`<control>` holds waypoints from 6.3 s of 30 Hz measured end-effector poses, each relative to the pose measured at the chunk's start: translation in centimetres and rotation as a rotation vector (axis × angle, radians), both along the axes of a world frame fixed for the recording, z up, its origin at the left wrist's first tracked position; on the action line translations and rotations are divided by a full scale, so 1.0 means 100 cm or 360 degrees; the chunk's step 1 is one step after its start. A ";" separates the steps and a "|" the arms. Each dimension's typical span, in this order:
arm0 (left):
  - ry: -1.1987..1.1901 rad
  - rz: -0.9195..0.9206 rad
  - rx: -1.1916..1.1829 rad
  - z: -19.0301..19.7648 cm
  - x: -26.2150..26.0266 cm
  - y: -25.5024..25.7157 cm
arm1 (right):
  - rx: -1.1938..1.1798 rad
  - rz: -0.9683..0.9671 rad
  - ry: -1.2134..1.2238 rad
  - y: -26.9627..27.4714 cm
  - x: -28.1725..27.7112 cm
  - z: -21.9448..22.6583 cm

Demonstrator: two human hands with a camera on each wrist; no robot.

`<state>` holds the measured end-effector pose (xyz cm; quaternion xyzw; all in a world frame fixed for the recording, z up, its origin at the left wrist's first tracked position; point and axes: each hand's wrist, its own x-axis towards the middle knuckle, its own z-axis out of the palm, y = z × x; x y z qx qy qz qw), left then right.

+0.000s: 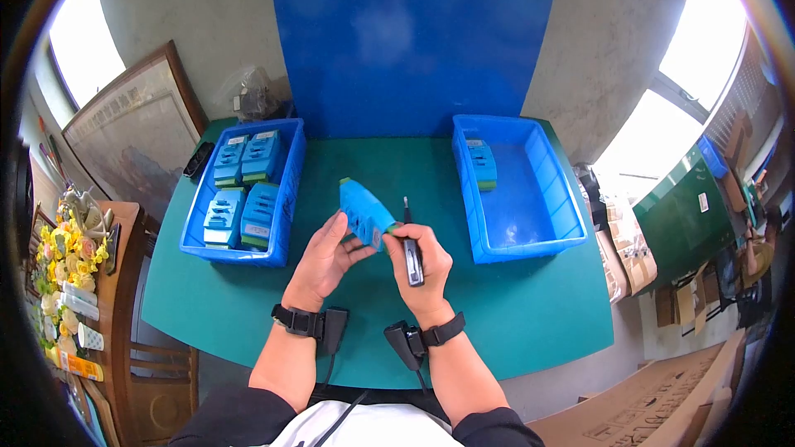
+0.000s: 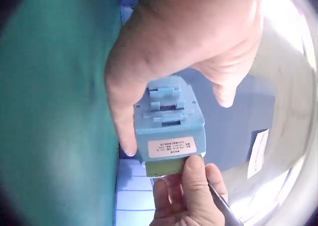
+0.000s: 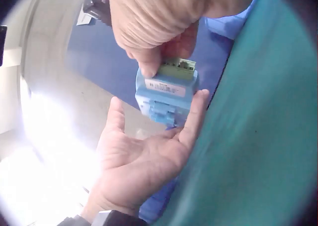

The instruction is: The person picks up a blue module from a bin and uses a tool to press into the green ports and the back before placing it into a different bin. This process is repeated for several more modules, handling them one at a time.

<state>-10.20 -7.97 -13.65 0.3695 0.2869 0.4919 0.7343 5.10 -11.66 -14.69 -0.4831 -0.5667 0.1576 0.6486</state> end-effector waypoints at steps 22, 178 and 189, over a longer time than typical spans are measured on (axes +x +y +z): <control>-0.0449 0.0156 -0.0130 -0.009 -0.004 0.005 | -0.0383 0.0714 0.0851 -0.006 0.015 0.010; 0.2326 0.0907 -0.0155 0.075 -0.180 0.034 | -0.0824 0.0618 0.1106 0.020 0.009 -0.015; 0.0278 0.1164 0.0183 0.088 -0.161 0.010 | -0.0875 0.0623 0.1129 0.021 0.010 -0.015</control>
